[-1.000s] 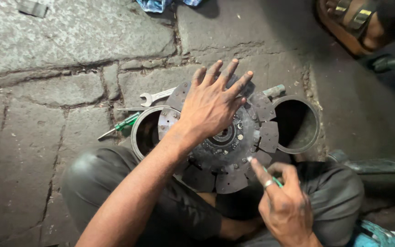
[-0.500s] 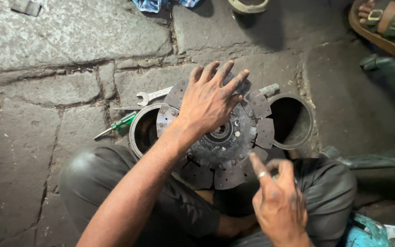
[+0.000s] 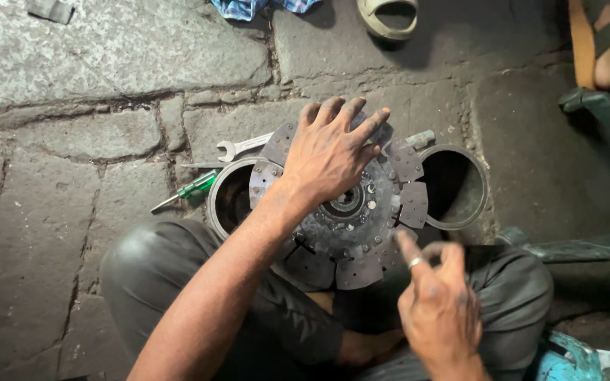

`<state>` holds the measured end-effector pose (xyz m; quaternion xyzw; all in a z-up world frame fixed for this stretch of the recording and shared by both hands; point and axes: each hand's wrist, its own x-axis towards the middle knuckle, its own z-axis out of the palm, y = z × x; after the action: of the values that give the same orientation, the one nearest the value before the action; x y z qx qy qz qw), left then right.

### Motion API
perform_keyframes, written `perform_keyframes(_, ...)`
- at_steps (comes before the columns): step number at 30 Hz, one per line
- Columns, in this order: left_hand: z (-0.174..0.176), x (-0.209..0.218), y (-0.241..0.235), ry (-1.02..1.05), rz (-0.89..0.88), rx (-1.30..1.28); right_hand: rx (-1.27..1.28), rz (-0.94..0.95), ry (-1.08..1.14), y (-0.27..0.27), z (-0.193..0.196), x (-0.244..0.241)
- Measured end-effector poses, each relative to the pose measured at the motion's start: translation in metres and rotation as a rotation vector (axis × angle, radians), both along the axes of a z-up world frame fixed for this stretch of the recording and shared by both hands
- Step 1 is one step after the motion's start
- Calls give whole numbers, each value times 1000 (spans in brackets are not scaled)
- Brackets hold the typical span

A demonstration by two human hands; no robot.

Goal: The person sits on the floor and uses a small green-handled tool to scrape or clean the surface of a circular clutch assembly. They rotate the assembly and continue scraping different sections while holding it steady with the other hand.

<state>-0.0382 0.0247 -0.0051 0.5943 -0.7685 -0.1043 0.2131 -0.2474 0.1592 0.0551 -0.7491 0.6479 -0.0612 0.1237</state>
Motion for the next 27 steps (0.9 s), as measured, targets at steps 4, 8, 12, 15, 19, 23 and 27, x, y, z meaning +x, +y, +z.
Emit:
perform_keyframes(4, 1, 2, -1, 4, 0, -51, 10, 9, 9, -3, 2, -1)
perform_keyframes(8, -3, 0, 1, -1, -6, -49, 14, -15, 3, -4, 3, -3)
perform_keyframes(12, 2, 2, -2, 2, -6, -87, 49, -41, -1, -8, 6, -1)
perform_keyframes(15, 0, -1, 2, 1, -3, -41, 14, -44, -8, -5, 4, -6)
perform_keyframes(19, 5, 2, -3, -4, -4, -35, 47, -40, -35, -8, 4, -7)
perform_keyframes(23, 0, -2, 3, -1, -4, -17, 45, -41, -29, -3, 3, -12)
perform_keyframes(27, 3, 1, -4, -12, -8, -54, 91, -83, 8, -10, 11, -5)
